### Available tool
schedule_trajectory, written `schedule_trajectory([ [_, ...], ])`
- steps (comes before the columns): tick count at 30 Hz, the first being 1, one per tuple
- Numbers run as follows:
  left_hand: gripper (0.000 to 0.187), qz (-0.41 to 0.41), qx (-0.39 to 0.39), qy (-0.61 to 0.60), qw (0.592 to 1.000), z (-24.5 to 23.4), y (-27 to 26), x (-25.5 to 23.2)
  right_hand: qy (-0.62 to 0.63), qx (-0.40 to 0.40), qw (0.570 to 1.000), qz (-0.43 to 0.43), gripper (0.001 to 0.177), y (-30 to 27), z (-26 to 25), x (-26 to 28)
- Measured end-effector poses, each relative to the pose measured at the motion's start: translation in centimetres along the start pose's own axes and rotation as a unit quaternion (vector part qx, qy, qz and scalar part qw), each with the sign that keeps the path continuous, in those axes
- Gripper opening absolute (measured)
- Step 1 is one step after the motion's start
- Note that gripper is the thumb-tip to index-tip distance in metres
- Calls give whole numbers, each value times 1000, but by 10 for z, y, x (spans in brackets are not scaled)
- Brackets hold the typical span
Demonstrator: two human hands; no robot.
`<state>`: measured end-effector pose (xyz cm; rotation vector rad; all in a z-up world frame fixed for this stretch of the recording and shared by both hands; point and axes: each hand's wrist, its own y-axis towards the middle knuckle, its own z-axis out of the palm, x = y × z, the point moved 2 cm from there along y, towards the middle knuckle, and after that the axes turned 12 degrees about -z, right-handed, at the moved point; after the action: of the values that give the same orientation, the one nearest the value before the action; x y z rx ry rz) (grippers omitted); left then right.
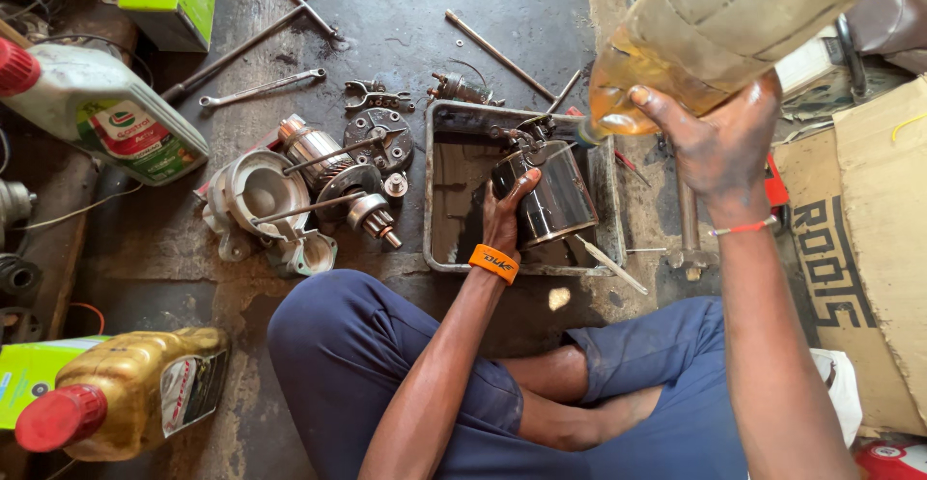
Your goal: The person sits on the floor and cleans a cylindrical mechanical part by pouring liquid from a plastic bottle into a metal tray and scrubbing the part with a brush. The person repeatedly pours liquid and scrubs the part.
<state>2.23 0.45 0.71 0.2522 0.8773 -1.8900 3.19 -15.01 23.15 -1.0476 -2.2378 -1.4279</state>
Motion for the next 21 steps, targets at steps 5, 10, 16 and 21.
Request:
schedule_trajectory([
  [5,74,-10,4,4,1000,2,0,2,-40,-13,999,-23,48,0,-5,-9],
  [10,69,-16,-5,-15,1000,-5,9,10,-91,41,995,11,36,-11,-18,-5],
  [16,77,-62,27,-64,996,-12,23,22,91,-49,993,59,45,-27,-20,4],
  [21,80,-54,33,-60,996,-12,21,19,69,-47,996,39,47,-24,-20,3],
])
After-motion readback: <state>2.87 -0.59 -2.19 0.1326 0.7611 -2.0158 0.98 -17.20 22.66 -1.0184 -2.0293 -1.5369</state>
